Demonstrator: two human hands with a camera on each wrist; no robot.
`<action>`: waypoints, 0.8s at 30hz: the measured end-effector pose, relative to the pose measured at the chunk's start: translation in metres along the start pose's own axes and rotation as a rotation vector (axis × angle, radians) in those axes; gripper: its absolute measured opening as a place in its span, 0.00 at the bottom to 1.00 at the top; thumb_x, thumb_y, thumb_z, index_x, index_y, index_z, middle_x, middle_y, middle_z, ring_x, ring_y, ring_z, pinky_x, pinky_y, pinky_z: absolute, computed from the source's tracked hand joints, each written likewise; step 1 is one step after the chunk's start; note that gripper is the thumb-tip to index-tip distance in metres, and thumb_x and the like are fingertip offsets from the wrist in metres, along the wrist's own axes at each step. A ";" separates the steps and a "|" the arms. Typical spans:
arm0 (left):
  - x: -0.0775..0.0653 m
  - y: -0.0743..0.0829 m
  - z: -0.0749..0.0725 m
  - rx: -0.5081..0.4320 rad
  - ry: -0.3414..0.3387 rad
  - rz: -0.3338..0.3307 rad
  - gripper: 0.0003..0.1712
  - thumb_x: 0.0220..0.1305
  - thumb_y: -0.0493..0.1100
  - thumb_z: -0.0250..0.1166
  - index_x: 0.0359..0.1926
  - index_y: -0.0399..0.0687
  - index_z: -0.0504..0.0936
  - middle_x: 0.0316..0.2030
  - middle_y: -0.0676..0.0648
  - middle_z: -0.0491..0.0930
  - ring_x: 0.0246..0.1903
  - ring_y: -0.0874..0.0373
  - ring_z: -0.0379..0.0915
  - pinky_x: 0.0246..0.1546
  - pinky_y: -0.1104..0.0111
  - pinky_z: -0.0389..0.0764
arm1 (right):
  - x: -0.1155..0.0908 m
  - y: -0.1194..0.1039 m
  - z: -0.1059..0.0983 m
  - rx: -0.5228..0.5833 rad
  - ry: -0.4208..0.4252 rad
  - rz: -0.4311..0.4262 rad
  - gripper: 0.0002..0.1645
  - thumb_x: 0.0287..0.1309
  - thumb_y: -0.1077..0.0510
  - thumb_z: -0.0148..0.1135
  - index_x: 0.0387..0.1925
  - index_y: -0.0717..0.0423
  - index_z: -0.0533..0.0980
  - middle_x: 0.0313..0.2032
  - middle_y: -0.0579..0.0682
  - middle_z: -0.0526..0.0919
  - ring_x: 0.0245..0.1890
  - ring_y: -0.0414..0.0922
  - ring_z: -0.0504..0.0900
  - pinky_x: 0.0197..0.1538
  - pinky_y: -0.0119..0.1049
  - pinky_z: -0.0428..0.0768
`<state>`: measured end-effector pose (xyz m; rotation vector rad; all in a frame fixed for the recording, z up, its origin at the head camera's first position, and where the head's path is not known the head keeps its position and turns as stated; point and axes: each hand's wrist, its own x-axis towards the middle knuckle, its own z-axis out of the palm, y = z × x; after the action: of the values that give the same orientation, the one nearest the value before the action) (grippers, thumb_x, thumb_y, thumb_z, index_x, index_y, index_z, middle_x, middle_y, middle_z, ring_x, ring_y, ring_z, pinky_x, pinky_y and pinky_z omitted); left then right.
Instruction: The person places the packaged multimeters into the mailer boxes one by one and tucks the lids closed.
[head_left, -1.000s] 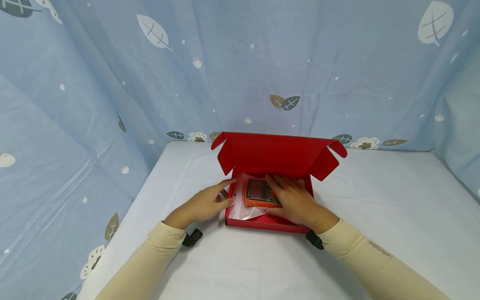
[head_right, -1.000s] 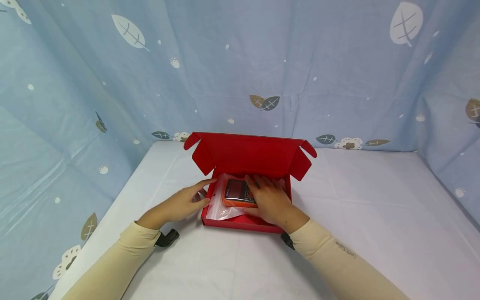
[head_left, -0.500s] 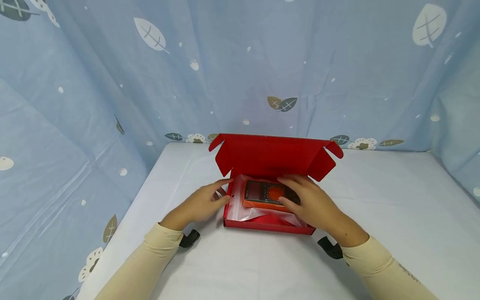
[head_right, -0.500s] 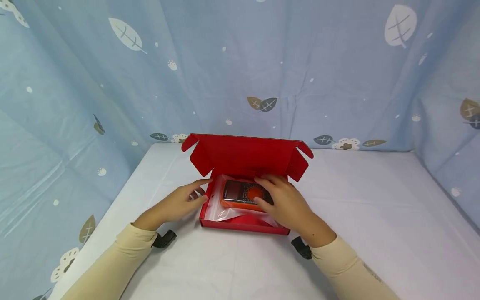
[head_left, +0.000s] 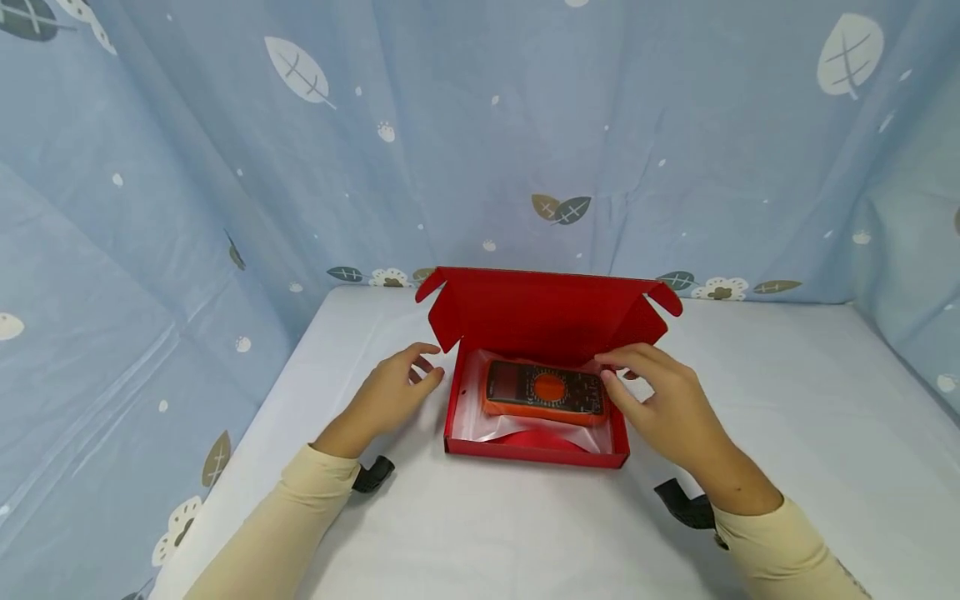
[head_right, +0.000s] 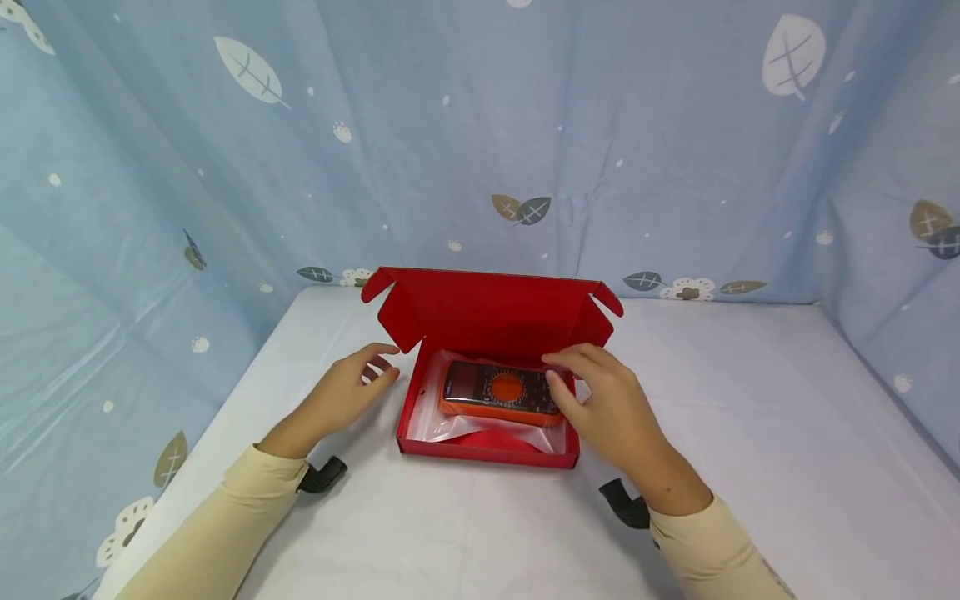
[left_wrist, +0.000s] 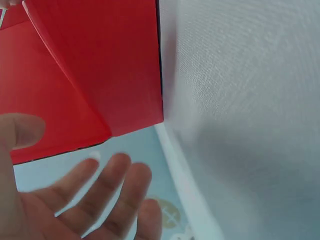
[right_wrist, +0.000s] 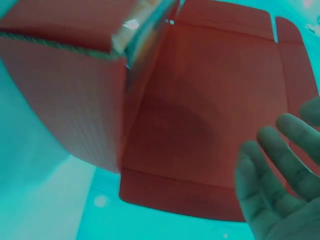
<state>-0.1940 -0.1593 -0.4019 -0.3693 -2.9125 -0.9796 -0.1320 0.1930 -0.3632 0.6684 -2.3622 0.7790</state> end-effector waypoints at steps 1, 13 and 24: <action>0.001 -0.001 -0.001 -0.008 0.007 -0.005 0.26 0.70 0.54 0.60 0.65 0.52 0.74 0.48 0.47 0.83 0.42 0.56 0.80 0.42 0.60 0.81 | 0.001 0.000 -0.003 -0.005 0.027 -0.009 0.17 0.53 0.67 0.72 0.46 0.56 0.84 0.43 0.49 0.86 0.42 0.41 0.82 0.39 0.25 0.83; 0.001 0.003 -0.003 -0.081 -0.001 -0.008 0.37 0.68 0.56 0.62 0.74 0.54 0.62 0.61 0.45 0.76 0.56 0.49 0.76 0.54 0.51 0.80 | 0.005 0.011 -0.029 0.013 0.365 0.062 0.04 0.58 0.70 0.61 0.33 0.67 0.81 0.29 0.57 0.84 0.32 0.22 0.71 0.42 0.11 0.70; 0.001 0.005 -0.005 -0.160 0.086 0.110 0.36 0.69 0.44 0.61 0.75 0.47 0.60 0.65 0.41 0.73 0.60 0.45 0.75 0.58 0.50 0.78 | 0.007 0.033 -0.034 0.028 0.310 0.390 0.16 0.69 0.59 0.54 0.54 0.62 0.77 0.41 0.58 0.83 0.34 0.21 0.71 0.41 0.12 0.68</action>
<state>-0.1940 -0.1580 -0.3945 -0.4762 -2.7136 -1.1839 -0.1448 0.2362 -0.3486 0.0795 -2.2178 1.0010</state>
